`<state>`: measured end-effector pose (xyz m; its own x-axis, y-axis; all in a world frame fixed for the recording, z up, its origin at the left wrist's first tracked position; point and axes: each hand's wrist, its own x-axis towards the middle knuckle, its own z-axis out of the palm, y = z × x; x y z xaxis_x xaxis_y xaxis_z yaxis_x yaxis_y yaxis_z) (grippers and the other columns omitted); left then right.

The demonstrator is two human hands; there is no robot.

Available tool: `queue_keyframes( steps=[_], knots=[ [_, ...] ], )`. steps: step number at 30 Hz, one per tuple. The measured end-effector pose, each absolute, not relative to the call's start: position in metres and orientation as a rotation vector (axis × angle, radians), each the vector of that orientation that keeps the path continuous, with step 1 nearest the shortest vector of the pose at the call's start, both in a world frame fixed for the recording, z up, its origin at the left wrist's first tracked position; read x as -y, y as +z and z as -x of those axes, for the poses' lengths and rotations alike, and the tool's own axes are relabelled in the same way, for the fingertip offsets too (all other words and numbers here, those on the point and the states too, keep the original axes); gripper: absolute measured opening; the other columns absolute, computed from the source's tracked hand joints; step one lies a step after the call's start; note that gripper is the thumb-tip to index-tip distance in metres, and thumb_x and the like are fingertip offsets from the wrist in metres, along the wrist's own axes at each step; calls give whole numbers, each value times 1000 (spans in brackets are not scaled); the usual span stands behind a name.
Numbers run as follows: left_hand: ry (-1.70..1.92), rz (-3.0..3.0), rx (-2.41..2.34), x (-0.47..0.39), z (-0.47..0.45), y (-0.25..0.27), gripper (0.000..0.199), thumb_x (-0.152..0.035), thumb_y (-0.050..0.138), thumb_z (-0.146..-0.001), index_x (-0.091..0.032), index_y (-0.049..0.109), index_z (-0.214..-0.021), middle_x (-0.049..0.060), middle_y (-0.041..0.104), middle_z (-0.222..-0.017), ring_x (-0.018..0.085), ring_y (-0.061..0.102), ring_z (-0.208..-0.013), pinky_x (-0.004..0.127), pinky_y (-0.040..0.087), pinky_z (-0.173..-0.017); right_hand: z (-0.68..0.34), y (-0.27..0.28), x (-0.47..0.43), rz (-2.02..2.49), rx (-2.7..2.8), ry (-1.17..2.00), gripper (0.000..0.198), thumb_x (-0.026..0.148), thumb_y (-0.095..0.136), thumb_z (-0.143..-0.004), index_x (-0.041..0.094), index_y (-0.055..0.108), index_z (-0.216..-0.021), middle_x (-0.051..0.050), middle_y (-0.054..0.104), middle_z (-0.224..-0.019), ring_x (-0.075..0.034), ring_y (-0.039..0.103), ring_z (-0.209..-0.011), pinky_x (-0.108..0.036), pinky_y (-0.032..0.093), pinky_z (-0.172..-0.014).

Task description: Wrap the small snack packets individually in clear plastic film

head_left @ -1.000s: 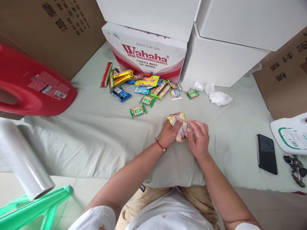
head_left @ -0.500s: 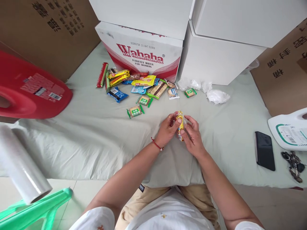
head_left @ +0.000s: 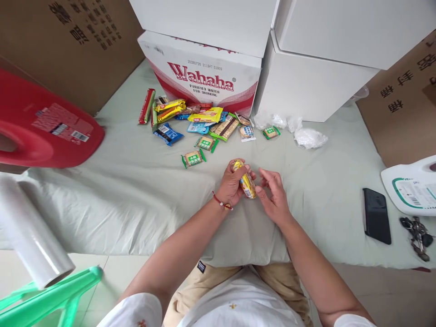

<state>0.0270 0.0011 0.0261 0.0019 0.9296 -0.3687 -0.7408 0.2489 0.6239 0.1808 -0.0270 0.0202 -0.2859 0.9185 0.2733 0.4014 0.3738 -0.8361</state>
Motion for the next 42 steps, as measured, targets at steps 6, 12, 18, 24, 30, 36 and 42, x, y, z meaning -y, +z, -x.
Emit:
queue_keyframes(
  steps=[6,12,18,24,30,36,42],
  knots=[
    [1340,-244,-804,-2,-28,24,54,-35,94,-62,-24,52,-94,-8,61,-75,11,64,-69,31,56,-76,-177,14,28,1164,1970,884,73,54,63,-96,25,39,-159,-16,59,-143,-29,60,-129,-49,53,-108],
    [1363,-346,-734,-2,-28,26,58,-54,93,-63,-23,55,-94,0,70,-94,16,68,-83,35,57,-84,-178,15,29,1203,1905,868,59,47,54,-103,30,42,-158,-12,62,-141,-27,62,-127,-47,53,-108],
    [1326,-364,-713,-2,-25,28,58,-54,93,-65,-22,53,-92,0,72,-90,19,72,-91,35,57,-88,-179,20,27,1108,1892,1013,46,44,55,-103,33,57,-148,-10,62,-135,-24,61,-125,-43,53,-106],
    [1223,-384,-623,2,-21,29,57,-58,87,-71,-22,60,-105,7,75,-107,24,73,-97,39,59,-83,-188,21,23,1117,1762,1259,50,52,59,-99,30,60,-144,-10,66,-123,-23,66,-109,-40,56,-96],
    [1265,-329,-648,-6,-18,23,49,-40,94,-64,-21,59,-92,-1,72,-81,23,75,-94,38,58,-87,-188,26,23,1079,1626,1456,52,55,61,-97,28,58,-142,-8,70,-122,-22,69,-103,-38,57,-93],
    [1355,-238,-739,-12,-21,17,57,-50,96,-60,-21,55,-86,-1,72,-77,20,74,-83,35,58,-81,-184,24,25,1139,1535,1445,56,52,74,-89,26,58,-136,-8,72,-124,-22,71,-106,-39,57,-96],
    [1274,-292,-669,-7,-22,20,53,-65,81,-73,-21,64,-96,4,74,-90,22,72,-92,35,57,-83,-204,39,30,1288,1275,1428,41,50,80,-83,25,69,-113,-4,73,-109,-18,67,-89,-32,60,-80]
  ],
)
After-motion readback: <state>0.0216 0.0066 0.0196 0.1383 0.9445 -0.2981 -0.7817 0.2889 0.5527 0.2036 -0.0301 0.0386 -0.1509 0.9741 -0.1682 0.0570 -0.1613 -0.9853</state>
